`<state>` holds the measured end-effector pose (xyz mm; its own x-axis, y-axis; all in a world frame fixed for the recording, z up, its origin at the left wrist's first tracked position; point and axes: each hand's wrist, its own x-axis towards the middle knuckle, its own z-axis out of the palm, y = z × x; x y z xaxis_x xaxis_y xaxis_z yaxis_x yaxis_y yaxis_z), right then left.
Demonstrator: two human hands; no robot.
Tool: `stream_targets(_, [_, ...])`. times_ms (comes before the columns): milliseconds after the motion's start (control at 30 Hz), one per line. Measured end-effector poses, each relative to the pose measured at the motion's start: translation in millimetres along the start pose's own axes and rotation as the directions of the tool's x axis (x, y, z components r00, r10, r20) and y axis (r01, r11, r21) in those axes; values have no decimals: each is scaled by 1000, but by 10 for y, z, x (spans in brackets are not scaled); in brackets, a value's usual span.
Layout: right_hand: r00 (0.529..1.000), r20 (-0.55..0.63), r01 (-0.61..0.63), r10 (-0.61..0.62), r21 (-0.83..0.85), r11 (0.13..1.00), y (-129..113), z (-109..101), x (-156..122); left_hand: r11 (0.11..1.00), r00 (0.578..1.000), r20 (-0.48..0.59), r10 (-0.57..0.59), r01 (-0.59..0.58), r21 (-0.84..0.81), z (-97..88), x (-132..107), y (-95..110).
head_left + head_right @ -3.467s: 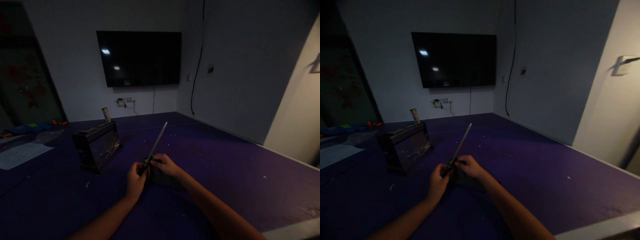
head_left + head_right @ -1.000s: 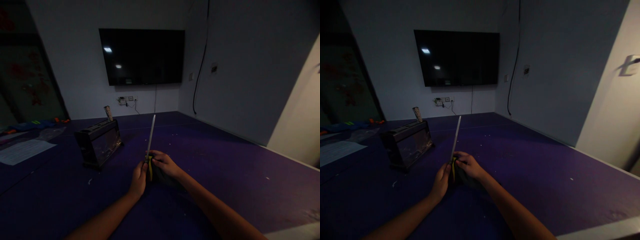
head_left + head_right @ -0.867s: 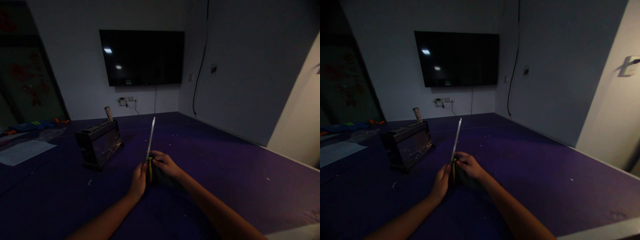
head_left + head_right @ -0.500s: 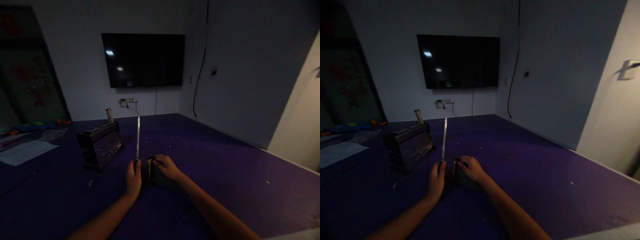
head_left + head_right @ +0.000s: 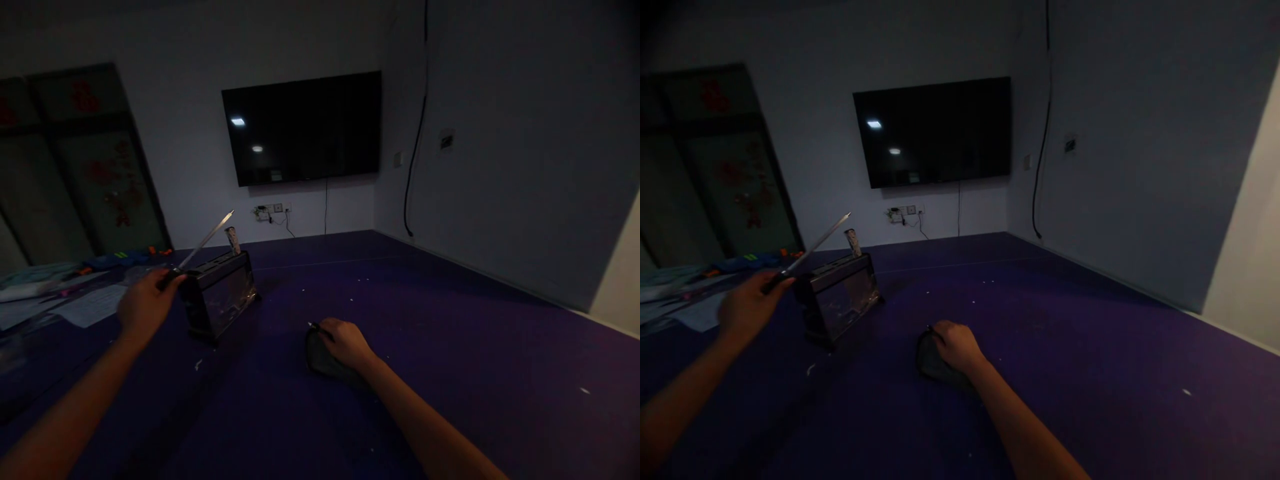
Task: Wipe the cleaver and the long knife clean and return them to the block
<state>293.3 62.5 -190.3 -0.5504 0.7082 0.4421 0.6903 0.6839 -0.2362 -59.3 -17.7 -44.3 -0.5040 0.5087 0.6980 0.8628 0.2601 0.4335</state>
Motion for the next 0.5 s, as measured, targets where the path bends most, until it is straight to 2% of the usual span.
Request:
stream_targets(100, [1000, 24, 3, -3, -5, 1000, -11, 13, 7, 923, 995, 99, -20, -20, 385, -349, 206, -219])
stream_targets(167, [999, 31, 10, -9, -2, 1000, -20, 9, 10, 842, 986, 169, 11, -100, 530, -527, 309, -319])
stream_targets(300, [999, 37, 4, -4, 2, 1000, -39, -17, 9, 765, 959, 279, 43, -211, 609, -710, 433, -468])
stream_targets(500, [999, 46, -7, 8, -12, 1000, -29, -15, 6, 749, 930, 351, 105, -307, 587, -727, 458, -579])
